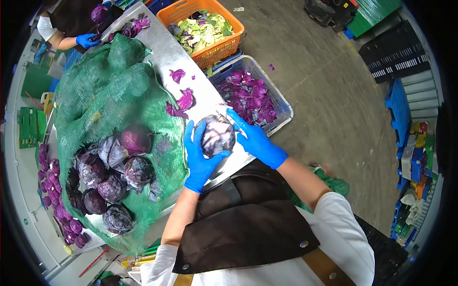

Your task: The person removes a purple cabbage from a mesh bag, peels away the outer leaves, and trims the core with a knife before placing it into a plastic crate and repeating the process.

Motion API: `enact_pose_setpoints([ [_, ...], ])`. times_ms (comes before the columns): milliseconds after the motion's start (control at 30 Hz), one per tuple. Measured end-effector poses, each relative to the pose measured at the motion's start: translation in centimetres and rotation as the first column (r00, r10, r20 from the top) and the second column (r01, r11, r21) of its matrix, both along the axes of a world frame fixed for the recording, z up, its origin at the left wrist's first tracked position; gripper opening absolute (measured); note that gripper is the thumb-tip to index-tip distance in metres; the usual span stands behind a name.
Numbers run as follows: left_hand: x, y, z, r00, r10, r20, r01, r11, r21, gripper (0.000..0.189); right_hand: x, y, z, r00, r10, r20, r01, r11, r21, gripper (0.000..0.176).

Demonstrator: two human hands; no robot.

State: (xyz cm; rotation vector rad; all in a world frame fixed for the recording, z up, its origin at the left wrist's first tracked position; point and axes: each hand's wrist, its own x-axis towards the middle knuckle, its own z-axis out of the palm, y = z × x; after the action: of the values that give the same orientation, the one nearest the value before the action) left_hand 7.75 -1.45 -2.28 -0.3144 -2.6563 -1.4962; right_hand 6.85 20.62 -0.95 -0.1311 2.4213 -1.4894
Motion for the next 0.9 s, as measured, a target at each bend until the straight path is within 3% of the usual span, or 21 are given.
enact_pose_setpoints([
  [67,0.0,1.2,0.5,0.994,0.098,0.051,-0.095,0.994,-0.053,0.107,0.2,-0.4,-3.1,0.984,-0.106,-0.140,0.090,0.989,-0.117,0.066],
  [133,-0.6,0.2,-0.7,0.995,0.069,0.074,-0.070,0.997,0.012,0.110,0.1,0.2,-3.9,0.993,-0.095,0.067,0.100,0.992,-0.071,0.062],
  [167,-0.8,-0.1,-1.1,0.992,0.052,0.118,-0.060,0.996,0.069,0.110,-0.2,0.3,-4.3,0.975,-0.078,-0.206,0.113,0.980,0.166,0.061],
  [200,-1.0,-0.3,-1.0,0.986,0.034,0.161,-0.055,0.990,0.127,0.110,-0.6,0.1,-2.9,0.988,-0.032,-0.149,0.069,0.966,0.251,0.063],
  [267,-1.8,-0.7,-0.9,0.991,0.007,0.135,-0.015,0.998,0.058,0.109,-1.9,-1.1,1.6,0.999,0.033,-0.037,-0.015,0.913,0.408,0.067],
  [300,-2.1,-0.8,-0.8,0.992,-0.005,0.124,0.000,0.999,0.035,0.109,-1.7,-2.0,1.8,0.996,0.065,-0.067,-0.026,0.882,0.471,0.066],
  [400,-2.6,-0.5,0.0,0.989,-0.026,0.142,0.013,0.996,0.087,0.108,-2.0,-4.1,2.3,0.988,0.155,-0.027,-0.118,0.843,0.525,0.064],
  [467,-2.1,-0.3,0.4,0.982,-0.045,0.182,0.016,0.987,0.159,0.107,-3.6,-3.7,-1.8,0.995,0.048,-0.089,-0.014,0.934,0.357,0.057],
  [533,-1.1,-0.5,-0.6,0.995,-0.044,0.087,0.047,0.998,-0.038,0.108,-7.3,-2.0,-2.7,0.998,-0.004,-0.064,0.018,0.978,0.209,0.054],
  [567,-0.4,-0.6,-0.3,0.998,-0.056,0.031,0.058,0.996,-0.060,0.109,-8.0,-1.5,-1.5,0.993,0.048,0.104,-0.076,0.955,0.286,0.051],
  [600,0.0,-0.7,0.1,0.997,-0.072,-0.018,0.070,0.994,-0.083,0.110,-8.0,-2.2,-2.3,0.998,0.060,0.008,-0.061,0.985,0.164,0.051],
  [667,0.1,-1.8,0.0,0.988,-0.123,0.091,0.117,0.991,0.068,0.114,-6.5,-4.0,-4.8,0.984,0.050,-0.171,-0.065,0.995,-0.082,0.053],
  [700,0.1,-2.3,-0.6,0.984,-0.125,0.129,0.104,0.982,0.160,0.114,-6.1,-4.6,-2.5,0.998,-0.014,-0.067,0.006,0.993,-0.117,0.057],
  [767,0.2,-2.7,-0.8,0.964,-0.116,0.238,0.023,0.932,0.361,0.113,-4.9,-5.2,0.8,0.984,0.087,-0.157,-0.061,0.984,0.165,0.059],
  [800,0.1,-2.9,0.0,0.957,-0.096,0.273,0.017,0.960,0.280,0.114,-4.5,-5.5,2.0,0.972,0.147,-0.185,-0.086,0.949,0.303,0.059],
  [833,-0.5,-2.8,1.3,0.950,-0.086,0.302,0.026,0.980,0.199,0.114,-4.5,-5.7,3.1,0.972,0.233,-0.042,-0.208,0.924,0.322,0.050],
  [867,-0.9,-2.6,2.0,0.942,-0.073,0.328,0.036,0.993,0.117,0.114,-4.6,-5.6,2.1,0.975,0.207,-0.077,-0.175,0.936,0.305,0.045],
  [900,-0.9,-2.6,1.7,0.976,-0.018,0.218,0.038,0.995,-0.088,0.114,-5.0,-5.5,0.2,0.976,0.185,-0.112,-0.147,0.947,0.287,0.039],
])
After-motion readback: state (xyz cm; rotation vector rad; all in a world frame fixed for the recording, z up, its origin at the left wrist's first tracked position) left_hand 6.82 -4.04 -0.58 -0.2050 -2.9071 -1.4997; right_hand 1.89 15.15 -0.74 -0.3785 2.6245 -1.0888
